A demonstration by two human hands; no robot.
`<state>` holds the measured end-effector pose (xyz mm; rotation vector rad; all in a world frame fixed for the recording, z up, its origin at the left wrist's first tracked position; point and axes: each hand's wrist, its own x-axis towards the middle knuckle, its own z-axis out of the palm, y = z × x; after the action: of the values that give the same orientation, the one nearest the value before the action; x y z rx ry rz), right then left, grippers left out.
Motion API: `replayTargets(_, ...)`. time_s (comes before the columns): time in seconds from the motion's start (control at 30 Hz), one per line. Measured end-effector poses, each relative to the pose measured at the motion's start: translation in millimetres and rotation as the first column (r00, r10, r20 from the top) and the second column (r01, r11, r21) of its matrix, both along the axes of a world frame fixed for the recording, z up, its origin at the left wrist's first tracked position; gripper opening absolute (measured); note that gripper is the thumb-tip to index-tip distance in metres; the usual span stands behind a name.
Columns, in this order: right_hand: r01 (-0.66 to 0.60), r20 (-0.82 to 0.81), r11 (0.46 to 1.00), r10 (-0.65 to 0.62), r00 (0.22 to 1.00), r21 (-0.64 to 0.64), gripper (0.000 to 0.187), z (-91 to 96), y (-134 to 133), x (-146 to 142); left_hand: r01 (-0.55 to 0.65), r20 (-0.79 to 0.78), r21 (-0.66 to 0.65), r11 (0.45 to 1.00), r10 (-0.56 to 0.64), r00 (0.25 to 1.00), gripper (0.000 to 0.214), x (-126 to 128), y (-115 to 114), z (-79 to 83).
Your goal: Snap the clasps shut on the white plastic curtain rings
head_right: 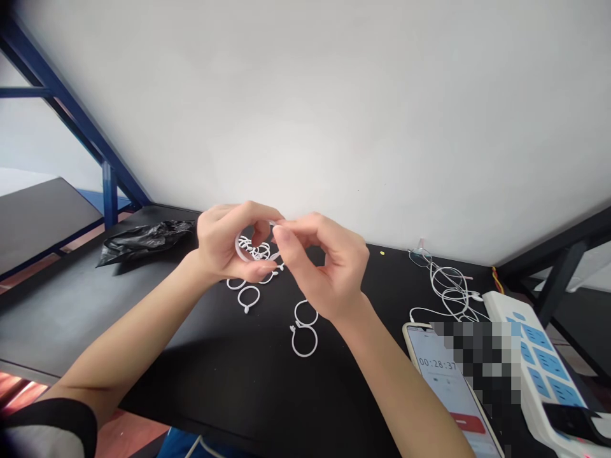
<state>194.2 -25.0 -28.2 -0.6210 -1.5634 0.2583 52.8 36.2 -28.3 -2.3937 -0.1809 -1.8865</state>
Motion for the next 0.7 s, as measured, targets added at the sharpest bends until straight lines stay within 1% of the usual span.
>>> replayTargets(0.07, -0.039, 0.048, 0.999, 0.040, 0.998, -0.031, 0.008, 4.6, -3, 4, -0.007, -0.005, 0.005, 1.000, 0.007, 1.000, 0.041, -3, -3, 3.3)
replayTargets(0.17, -0.081, 0.140, 0.995, 0.089, 0.986, -0.059, 0.015, 13.0, -9, 12, -0.046, -0.005, -0.011, 0.999, 0.046, 0.999, 0.037, -8, -10, 9.3)
replayTargets(0.3, -0.070, 0.224, 0.996, 0.079, 0.971, -0.049, 0.015, 23.7, -13, 19, -0.091, 0.032, 0.008, 0.996, 0.091, 0.995, 0.037, -12, -18, 15.1)
replayTargets(0.43, -0.081, 0.274, 0.996, 0.089, 0.958, -0.043, 0.018, 32.1, -19, 24, -0.132, -0.022, 0.015, 0.991, 0.133, 0.991, 0.036, -12, -24, 18.4)
replayTargets(0.5, -0.090, 0.283, 0.994, 0.103, 0.954, -0.058, 0.021, 35.4, -22, 26, -0.117, -0.029, 0.011, 0.993, 0.117, 0.993, 0.034, -12, -27, 19.2)
replayTargets(0.6, -0.088, 0.286, 0.991, 0.112, 0.952, -0.096, 0.024, 38.9, -26, 30, -0.051, 0.027, -0.008, 0.999, 0.051, 0.998, 0.032, -11, -30, 19.4)
replayTargets(0.7, -0.085, 0.301, 0.993, 0.106, 0.948, -0.080, 0.027, 41.6, -28, 33, -0.011, 0.022, -0.071, 0.997, 0.012, 1.000, 0.033, -12, -33, 19.4)
